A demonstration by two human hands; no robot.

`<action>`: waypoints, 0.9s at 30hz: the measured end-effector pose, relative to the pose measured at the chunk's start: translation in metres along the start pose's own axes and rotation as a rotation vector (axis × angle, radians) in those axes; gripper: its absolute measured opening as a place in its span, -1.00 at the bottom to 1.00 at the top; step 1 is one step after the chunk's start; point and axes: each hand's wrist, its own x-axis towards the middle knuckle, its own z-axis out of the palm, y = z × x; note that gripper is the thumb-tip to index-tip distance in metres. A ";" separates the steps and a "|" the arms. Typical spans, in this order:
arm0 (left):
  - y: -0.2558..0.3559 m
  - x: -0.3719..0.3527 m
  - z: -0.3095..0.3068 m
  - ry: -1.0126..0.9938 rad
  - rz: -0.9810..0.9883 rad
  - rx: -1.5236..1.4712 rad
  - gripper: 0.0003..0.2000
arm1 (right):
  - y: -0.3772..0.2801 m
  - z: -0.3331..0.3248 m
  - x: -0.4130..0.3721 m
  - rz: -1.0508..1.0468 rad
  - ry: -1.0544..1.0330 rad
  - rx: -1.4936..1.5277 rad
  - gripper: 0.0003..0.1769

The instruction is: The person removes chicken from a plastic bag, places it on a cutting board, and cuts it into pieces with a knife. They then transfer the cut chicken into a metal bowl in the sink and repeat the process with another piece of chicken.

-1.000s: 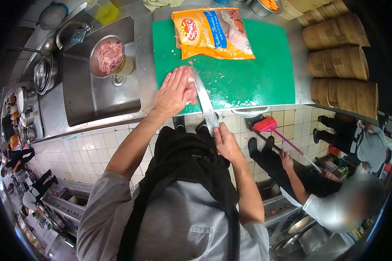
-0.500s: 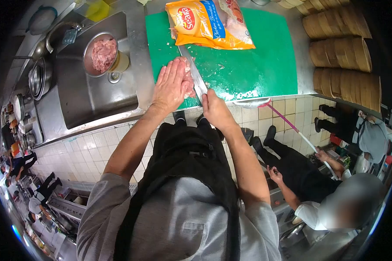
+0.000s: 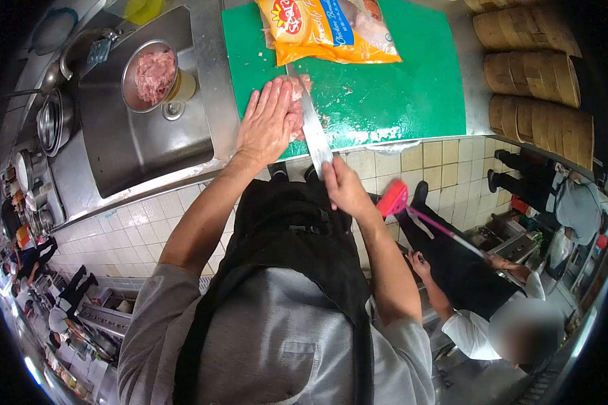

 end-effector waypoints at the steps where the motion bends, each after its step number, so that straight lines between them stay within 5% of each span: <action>1: 0.000 0.000 0.000 0.010 0.003 0.008 -0.31 | -0.005 0.001 0.011 -0.028 0.009 -0.004 -0.64; 7: 0.000 0.001 0.002 -0.018 -0.041 -0.033 -0.32 | -0.033 0.011 0.041 -0.044 0.023 0.032 -0.66; 17: 0.003 0.003 -0.003 -0.101 -0.044 0.028 -0.35 | 0.012 0.036 -0.011 0.013 0.019 0.158 -0.69; 26: -0.002 0.001 0.003 -0.065 -0.009 0.026 -0.33 | 0.035 0.058 -0.063 -0.139 0.160 -0.051 -0.69; 27: -0.002 0.001 0.002 -0.067 -0.007 0.027 -0.33 | 0.026 0.055 -0.069 -0.027 0.122 -0.056 -0.69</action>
